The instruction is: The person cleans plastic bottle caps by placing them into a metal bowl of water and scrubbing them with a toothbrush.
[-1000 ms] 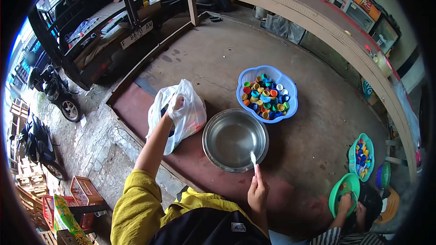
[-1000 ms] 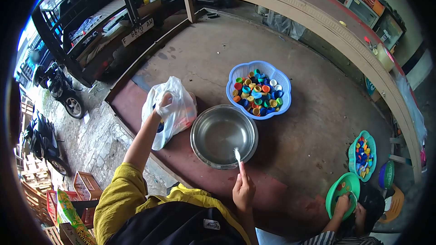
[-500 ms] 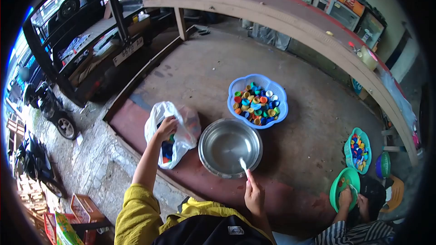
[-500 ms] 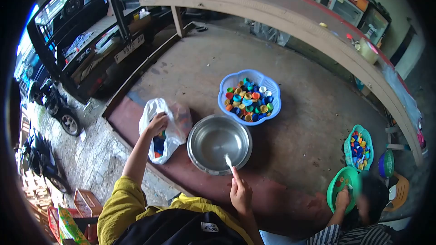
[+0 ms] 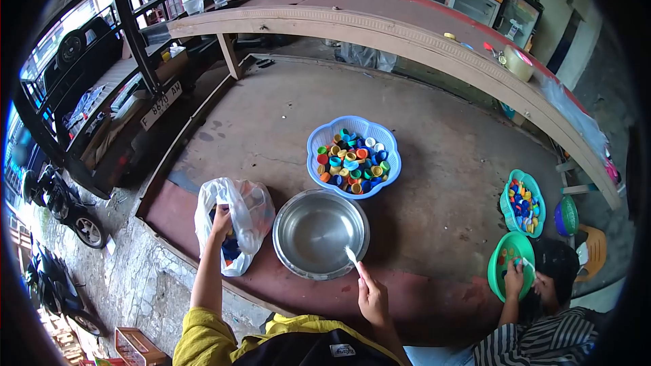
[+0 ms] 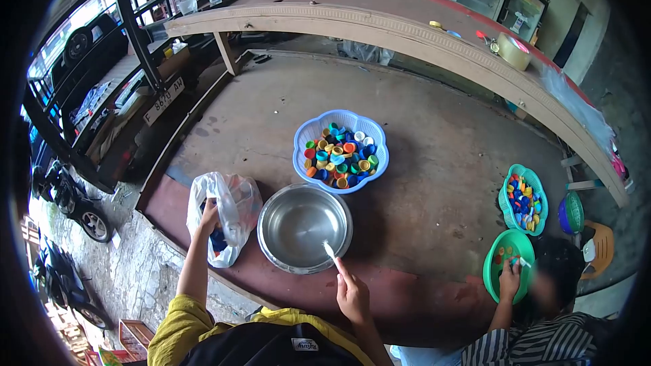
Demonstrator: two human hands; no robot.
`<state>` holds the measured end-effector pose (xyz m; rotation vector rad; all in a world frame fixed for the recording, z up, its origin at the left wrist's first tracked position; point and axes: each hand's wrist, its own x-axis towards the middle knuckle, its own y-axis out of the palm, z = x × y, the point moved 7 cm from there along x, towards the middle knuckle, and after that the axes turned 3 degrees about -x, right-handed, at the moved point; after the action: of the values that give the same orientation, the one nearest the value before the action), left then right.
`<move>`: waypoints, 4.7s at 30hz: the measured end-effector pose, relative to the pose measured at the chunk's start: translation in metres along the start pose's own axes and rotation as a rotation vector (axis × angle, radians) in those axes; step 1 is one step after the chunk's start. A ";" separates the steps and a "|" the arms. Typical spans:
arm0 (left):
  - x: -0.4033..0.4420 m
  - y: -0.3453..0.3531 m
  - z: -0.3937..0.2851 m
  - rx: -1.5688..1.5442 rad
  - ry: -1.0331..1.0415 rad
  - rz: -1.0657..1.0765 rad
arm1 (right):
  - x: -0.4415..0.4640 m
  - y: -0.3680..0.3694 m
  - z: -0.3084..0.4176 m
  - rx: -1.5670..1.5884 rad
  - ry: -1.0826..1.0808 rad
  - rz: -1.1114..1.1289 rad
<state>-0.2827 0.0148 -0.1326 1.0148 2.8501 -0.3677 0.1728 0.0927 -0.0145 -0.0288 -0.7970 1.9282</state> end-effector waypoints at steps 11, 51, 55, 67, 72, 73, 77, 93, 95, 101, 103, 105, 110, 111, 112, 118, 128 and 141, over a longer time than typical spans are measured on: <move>-0.027 0.013 -0.045 0.758 0.664 -0.025 | 0.001 0.006 -0.008 0.000 0.031 0.019; -0.050 0.017 -0.073 0.766 0.615 0.069 | 0.004 0.002 -0.003 -0.022 0.053 0.049; -0.044 -0.012 -0.054 0.388 0.331 -0.034 | 0.011 0.007 0.000 -0.011 0.045 0.067; -0.095 0.045 -0.106 -0.757 -0.250 0.130 | 0.018 0.007 0.005 0.039 0.008 0.005; -0.106 0.148 -0.111 -0.484 -0.027 0.402 | 0.018 0.007 0.005 0.063 0.024 0.022; -0.107 0.166 -0.102 -0.391 -0.050 0.465 | 0.016 0.008 0.002 0.067 0.054 0.022; -0.115 0.208 -0.109 0.262 0.366 0.522 | 0.010 0.002 0.001 0.058 0.083 0.013; -0.121 0.221 -0.127 0.588 0.650 0.536 | 0.005 0.000 -0.012 0.046 0.135 0.028; -0.117 0.210 -0.126 0.554 0.651 0.501 | 0.006 -0.002 -0.011 0.059 0.111 0.001; -0.139 0.196 -0.124 0.834 0.846 0.496 | 0.003 -0.002 -0.014 0.043 0.143 0.004; -0.143 0.197 -0.116 0.892 0.850 0.564 | 0.002 0.000 -0.014 0.050 0.140 0.012; -0.144 0.197 -0.109 0.920 0.859 0.604 | 0.001 0.000 -0.012 0.050 0.119 0.009; -0.143 0.198 -0.108 0.862 0.831 0.640 | 0.000 0.002 -0.009 0.045 0.018 -0.042; -0.140 0.198 -0.110 0.809 0.816 0.619 | 0.003 0.003 -0.011 0.072 0.072 -0.020; -0.139 0.199 -0.109 0.756 0.800 0.600 | 0.005 0.005 -0.011 0.100 0.128 0.002; -0.151 0.201 -0.111 0.145 0.455 0.658 | 0.049 0.038 -0.022 0.375 0.279 -0.012; -0.161 0.207 -0.084 -0.384 0.212 0.667 | 0.079 0.067 -0.027 0.598 0.345 0.385; -0.164 0.205 -0.118 -0.067 0.486 0.674 | 0.063 0.073 -0.030 0.870 0.648 0.589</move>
<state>-0.0267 0.0987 -0.0304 2.1813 2.6036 0.0481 0.0945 0.1390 -0.0575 -0.3675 0.5661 2.4508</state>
